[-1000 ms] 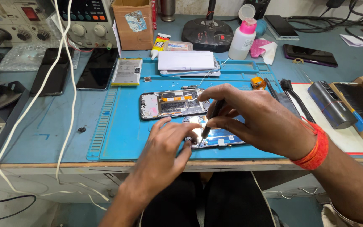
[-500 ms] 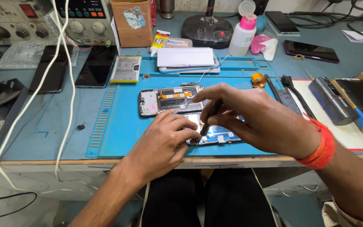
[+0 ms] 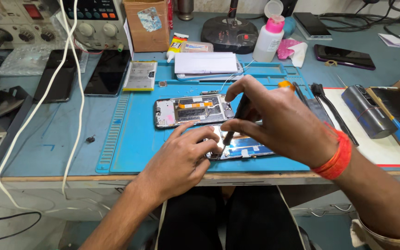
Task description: The person works at a repair bench on two disassembled smartphones, using tweezers to lift and reposition internal components and flex cables inside the phone bodies. They reposition the phones on the mat, press parts into place, and use a screwdriver-like tool on the phone interior.
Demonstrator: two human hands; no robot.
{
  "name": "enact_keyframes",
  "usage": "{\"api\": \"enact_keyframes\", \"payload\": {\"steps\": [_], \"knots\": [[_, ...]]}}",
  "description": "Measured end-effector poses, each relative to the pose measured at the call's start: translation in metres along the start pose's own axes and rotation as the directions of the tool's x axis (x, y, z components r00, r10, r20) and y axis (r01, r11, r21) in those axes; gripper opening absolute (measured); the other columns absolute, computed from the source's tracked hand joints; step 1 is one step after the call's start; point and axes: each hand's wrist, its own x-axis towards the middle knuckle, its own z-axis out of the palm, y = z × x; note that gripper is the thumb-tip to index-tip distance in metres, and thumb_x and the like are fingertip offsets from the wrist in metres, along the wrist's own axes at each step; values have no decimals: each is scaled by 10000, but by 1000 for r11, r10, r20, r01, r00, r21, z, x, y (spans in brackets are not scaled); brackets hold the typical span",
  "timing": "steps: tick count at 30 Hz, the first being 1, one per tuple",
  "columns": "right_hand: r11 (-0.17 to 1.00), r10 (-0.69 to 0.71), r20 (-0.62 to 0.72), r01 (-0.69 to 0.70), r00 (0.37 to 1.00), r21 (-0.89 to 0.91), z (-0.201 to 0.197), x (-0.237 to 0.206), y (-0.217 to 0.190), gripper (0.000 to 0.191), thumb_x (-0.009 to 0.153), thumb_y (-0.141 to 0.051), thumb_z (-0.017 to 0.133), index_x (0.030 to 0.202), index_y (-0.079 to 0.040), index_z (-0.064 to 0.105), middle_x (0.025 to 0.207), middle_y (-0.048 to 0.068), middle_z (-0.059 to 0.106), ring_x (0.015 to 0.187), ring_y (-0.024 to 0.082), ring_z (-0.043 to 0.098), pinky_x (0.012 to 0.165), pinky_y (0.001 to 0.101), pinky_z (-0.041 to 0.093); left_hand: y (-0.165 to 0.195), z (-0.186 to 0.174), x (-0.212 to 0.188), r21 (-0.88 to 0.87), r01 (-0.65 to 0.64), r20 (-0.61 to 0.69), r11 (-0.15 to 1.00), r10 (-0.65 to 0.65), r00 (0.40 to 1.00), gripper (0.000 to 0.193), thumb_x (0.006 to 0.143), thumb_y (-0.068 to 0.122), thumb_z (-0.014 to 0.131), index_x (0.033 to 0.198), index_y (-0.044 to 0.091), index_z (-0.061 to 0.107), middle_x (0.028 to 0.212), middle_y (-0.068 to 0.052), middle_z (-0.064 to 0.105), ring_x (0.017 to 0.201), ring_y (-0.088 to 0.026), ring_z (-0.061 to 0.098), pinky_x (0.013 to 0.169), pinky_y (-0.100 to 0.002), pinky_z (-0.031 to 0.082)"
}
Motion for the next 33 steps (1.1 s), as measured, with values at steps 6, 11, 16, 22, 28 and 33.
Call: {"api": "enact_keyframes", "payload": {"steps": [6, 11, 16, 22, 28, 33], "knots": [[883, -398, 2, 383, 917, 272, -5, -4, 7, 300, 946, -58, 655, 1202, -21, 503, 1000, 94, 716, 958, 174, 756, 808, 298, 626, 0, -1, 1, 39, -8, 11, 999, 7, 1000, 209, 811, 54, 609, 1008, 65, 679, 1234, -67, 646, 1167, -254, 595, 985, -438, 394], [954, -291, -49, 294, 956, 64, -1, -1, 5, 388, 905, -115, 740, 1193, -28, 496, 896, 57, 746, 791, 131, 773, 690, 273, 632, -2, 2, 1, 70, -75, -23, 995, 77, 997, 247, 818, 47, 590, 1057, 51, 649, 1349, -90, 628, 1303, -265, 560, 957, -424, 402], [963, -250, -21, 251, 968, 97, -5, -3, 5, 372, 913, -92, 717, 1208, -31, 500, 894, 68, 761, 771, 143, 774, 645, 295, 615, -6, 4, 4, 86, -19, 31, 996, 17, 999, 302, 848, 55, 587, 1140, 60, 661, 1275, -69, 653, 1260, -240, 574, 963, -428, 402], [917, -381, -20, 380, 924, 121, -3, -5, 8, 369, 952, -57, 672, 1252, -18, 462, 1001, 79, 768, 895, 160, 796, 719, 302, 633, -1, 5, 1, 98, -31, -68, 995, 38, 997, 335, 862, 35, 571, 1185, 70, 656, 1310, -82, 667, 1231, -233, 606, 992, -417, 401], [951, -288, 4, 285, 958, 120, -4, -3, 6, 380, 933, -69, 678, 1250, -37, 472, 973, 82, 786, 877, 187, 779, 700, 325, 628, -3, 6, 2, -127, 145, -45, 981, -152, 987, 486, 858, 15, 526, 1343, 39, 531, 1235, -141, 693, 1216, -300, 611, 1057, -421, 432], [986, -164, -26, 162, 986, -40, 4, -3, 1, 423, 909, -191, 721, 1242, -63, 494, 962, 106, 788, 902, 187, 808, 743, 327, 622, -6, 9, -1, -37, 45, -121, 998, -49, 992, 445, 863, 21, 533, 1303, 8, 472, 1186, -194, 696, 1207, -373, 596, 1084, -484, 372]]}}
